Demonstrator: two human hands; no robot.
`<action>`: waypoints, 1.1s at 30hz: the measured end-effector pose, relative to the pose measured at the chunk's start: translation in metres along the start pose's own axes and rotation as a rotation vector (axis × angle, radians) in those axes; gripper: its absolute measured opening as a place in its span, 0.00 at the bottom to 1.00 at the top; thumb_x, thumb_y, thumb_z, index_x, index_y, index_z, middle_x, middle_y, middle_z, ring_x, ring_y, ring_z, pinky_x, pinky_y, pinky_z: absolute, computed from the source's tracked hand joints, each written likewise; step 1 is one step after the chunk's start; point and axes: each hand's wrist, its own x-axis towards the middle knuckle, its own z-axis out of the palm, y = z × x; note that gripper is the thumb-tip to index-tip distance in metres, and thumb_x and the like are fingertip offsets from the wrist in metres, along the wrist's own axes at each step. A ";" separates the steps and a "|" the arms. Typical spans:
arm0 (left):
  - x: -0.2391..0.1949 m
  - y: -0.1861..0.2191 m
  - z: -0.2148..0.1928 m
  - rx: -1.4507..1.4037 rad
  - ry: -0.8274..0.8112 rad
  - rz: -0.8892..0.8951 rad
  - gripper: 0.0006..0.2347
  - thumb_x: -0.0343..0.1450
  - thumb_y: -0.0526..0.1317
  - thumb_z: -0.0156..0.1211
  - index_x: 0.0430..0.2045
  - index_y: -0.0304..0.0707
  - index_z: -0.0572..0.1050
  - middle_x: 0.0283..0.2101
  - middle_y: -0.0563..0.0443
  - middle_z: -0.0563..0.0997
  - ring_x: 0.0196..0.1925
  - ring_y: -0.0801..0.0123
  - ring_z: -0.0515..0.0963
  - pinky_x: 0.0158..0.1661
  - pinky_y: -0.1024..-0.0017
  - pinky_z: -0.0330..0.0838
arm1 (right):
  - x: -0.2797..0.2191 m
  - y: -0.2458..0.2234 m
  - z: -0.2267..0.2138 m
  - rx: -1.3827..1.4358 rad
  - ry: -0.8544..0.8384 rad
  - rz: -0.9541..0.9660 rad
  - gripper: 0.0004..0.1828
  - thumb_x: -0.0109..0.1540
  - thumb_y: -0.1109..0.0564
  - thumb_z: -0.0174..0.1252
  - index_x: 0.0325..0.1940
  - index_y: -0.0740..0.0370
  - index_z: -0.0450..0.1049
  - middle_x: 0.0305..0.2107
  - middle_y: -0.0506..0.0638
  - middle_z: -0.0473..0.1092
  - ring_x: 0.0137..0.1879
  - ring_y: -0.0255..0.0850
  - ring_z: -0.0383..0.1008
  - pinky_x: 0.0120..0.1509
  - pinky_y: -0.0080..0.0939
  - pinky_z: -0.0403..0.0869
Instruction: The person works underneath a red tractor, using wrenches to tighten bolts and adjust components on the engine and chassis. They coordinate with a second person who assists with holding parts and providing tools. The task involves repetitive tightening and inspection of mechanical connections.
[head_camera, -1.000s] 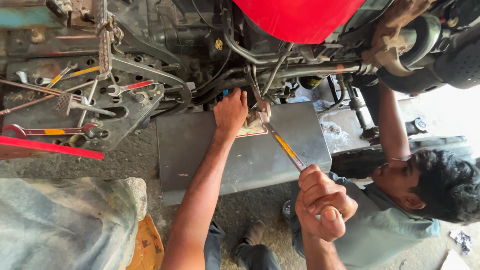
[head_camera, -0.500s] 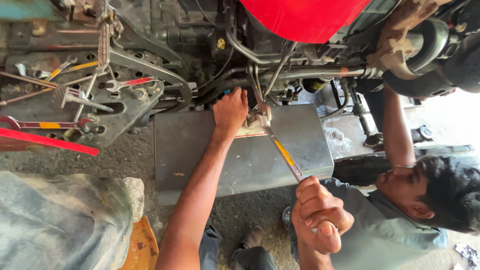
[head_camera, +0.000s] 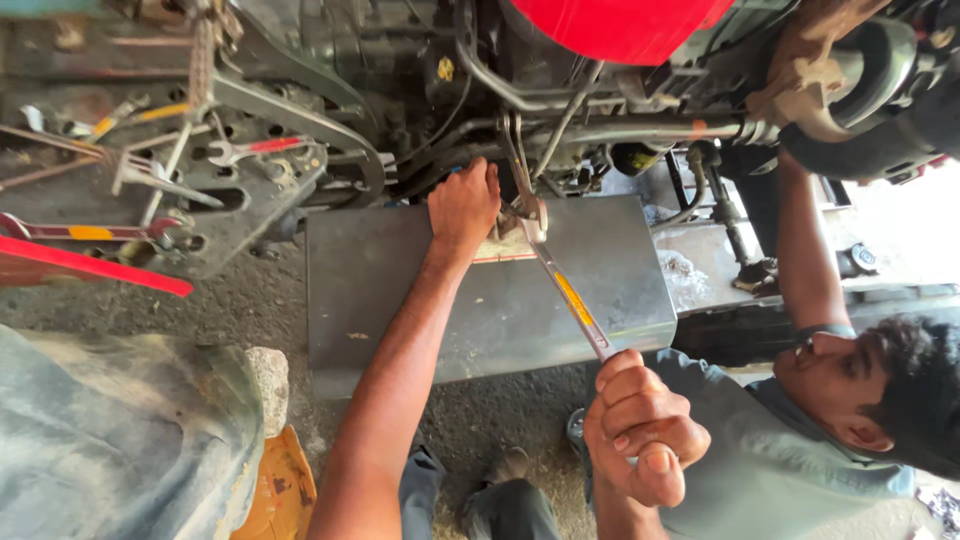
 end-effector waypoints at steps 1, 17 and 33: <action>-0.001 -0.002 0.003 0.008 0.001 0.004 0.12 0.76 0.46 0.54 0.26 0.40 0.74 0.25 0.41 0.82 0.27 0.43 0.82 0.28 0.48 0.75 | -0.006 0.001 0.000 -0.007 0.009 -0.001 0.19 0.62 0.51 0.54 0.22 0.62 0.60 0.12 0.52 0.61 0.22 0.41 0.55 0.36 0.49 0.61; 0.003 -0.005 0.007 0.010 -0.037 -0.004 0.11 0.75 0.46 0.53 0.27 0.40 0.76 0.25 0.36 0.82 0.28 0.40 0.82 0.31 0.46 0.76 | -0.006 0.002 0.027 -0.046 0.075 0.006 0.18 0.62 0.52 0.54 0.23 0.63 0.60 0.13 0.53 0.61 0.23 0.41 0.56 0.37 0.49 0.60; 0.006 -0.009 0.008 -0.023 -0.049 -0.001 0.13 0.76 0.45 0.51 0.25 0.39 0.76 0.24 0.36 0.82 0.28 0.39 0.82 0.33 0.45 0.75 | -0.022 0.006 0.024 -0.070 0.078 -0.028 0.18 0.62 0.51 0.53 0.22 0.61 0.58 0.12 0.52 0.61 0.23 0.41 0.55 0.40 0.50 0.63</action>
